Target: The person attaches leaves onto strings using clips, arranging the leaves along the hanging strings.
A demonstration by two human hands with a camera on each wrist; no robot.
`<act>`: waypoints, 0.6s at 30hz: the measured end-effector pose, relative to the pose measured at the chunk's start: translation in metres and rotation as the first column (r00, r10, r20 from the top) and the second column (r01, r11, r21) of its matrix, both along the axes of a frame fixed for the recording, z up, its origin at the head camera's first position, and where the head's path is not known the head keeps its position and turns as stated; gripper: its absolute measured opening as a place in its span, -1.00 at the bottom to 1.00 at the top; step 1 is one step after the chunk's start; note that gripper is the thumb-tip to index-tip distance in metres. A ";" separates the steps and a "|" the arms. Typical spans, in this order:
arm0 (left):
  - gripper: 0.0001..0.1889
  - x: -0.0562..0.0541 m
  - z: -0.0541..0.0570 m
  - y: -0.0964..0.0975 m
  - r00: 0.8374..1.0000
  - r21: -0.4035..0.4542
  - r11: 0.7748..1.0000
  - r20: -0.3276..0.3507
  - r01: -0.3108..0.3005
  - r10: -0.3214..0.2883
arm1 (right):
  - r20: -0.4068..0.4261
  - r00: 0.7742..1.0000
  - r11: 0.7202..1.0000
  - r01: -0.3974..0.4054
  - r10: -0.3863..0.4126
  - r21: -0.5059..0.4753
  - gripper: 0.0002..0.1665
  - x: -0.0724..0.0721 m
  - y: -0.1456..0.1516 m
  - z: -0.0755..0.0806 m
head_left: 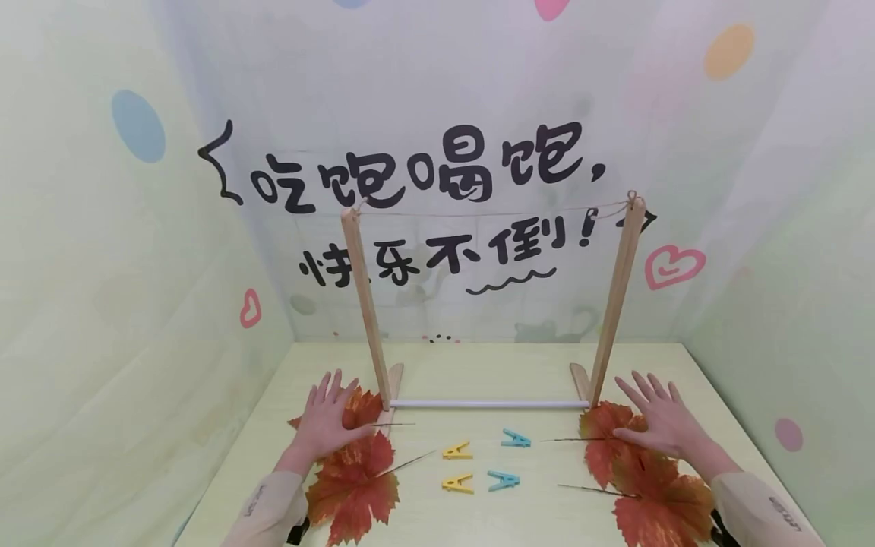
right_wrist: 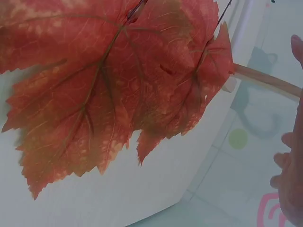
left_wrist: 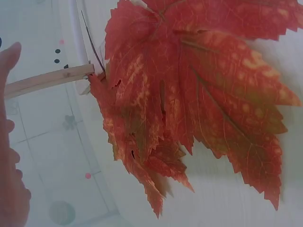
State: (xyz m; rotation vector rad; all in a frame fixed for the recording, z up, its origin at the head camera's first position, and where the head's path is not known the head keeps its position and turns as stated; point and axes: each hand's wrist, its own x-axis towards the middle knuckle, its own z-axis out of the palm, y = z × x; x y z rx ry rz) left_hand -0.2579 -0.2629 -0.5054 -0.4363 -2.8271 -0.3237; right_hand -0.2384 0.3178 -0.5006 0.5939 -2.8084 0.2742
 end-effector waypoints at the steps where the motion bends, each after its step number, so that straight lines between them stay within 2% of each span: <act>1: -0.08 0.001 0.000 0.002 1.000 0.011 1.000 0.007 0.005 -0.005 | 0.012 1.000 1.000 -0.011 0.012 -0.014 -0.02 0.000 -0.002 0.001; 5: -0.13 0.006 0.001 0.010 0.997 0.070 0.997 0.071 0.018 -0.023 | 0.059 0.997 0.996 -0.052 0.056 -0.066 -0.06 0.001 -0.012 0.003; 10: -0.17 0.012 0.001 0.020 0.983 0.127 0.992 0.183 0.005 -0.028 | 0.067 0.994 0.994 -0.080 0.086 -0.080 -0.07 0.002 -0.025 0.005; 18: -0.22 0.019 -0.009 0.035 0.964 0.217 0.976 0.260 0.001 -0.059 | 0.093 0.991 0.986 -0.087 0.101 -0.142 -0.06 0.000 -0.047 0.002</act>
